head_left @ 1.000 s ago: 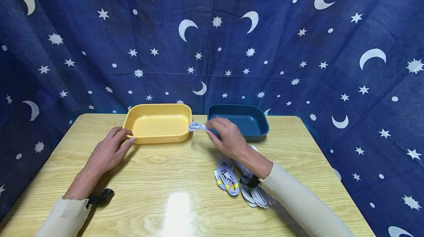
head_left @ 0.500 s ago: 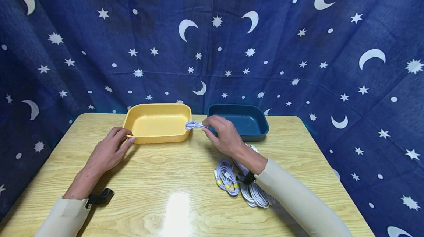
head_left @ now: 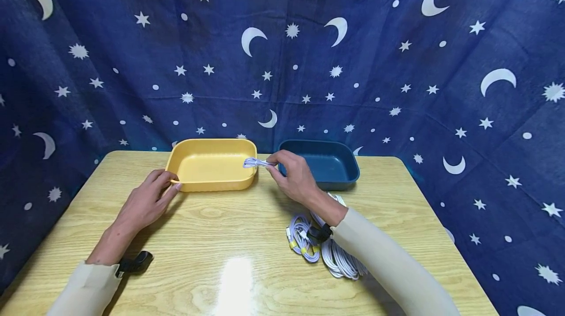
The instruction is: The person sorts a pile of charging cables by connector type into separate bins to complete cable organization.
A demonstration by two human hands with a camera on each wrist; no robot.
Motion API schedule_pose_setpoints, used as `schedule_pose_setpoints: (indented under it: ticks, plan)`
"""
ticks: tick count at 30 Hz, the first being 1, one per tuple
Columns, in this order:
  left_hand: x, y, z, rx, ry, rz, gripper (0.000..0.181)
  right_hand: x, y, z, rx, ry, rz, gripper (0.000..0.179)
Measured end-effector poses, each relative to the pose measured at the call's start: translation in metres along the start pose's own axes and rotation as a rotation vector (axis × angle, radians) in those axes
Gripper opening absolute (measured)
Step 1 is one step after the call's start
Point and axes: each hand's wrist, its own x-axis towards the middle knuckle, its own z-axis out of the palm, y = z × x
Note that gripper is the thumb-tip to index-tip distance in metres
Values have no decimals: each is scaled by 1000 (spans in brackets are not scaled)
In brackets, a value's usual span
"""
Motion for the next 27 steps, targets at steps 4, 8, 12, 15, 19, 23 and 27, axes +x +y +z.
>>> schedule_pose_setpoints:
  ticks: [4, 8, 12, 15, 19, 23, 27]
  plan:
    - [1, 1, 0, 2, -8, -9, 28, 2, -1, 5, 11, -4, 1, 5]
    - [0, 1, 1, 1, -10, -15, 28, 4, -2, 10, 10, -12, -5, 5]
    - [0, 0, 1, -1, 1, -2, 27, 6, -2, 15, 5, -22, -8, 4]
    - [0, 0, 1, -3, 19, 23, 24, 8, -1, 18, 1, -18, -24, 4]
    - [1, 0, 1, -6, 38, 49, 21, 10, 0, 23, -9, -18, -39, 5]
    - [1, 0, 1, -8, 38, 53, 21, 11, 0, 27, -12, -31, -30, 6]
    - [0, 0, 0, -9, 35, 48, 20, 11, 0, 32, -17, -31, -22, 6]
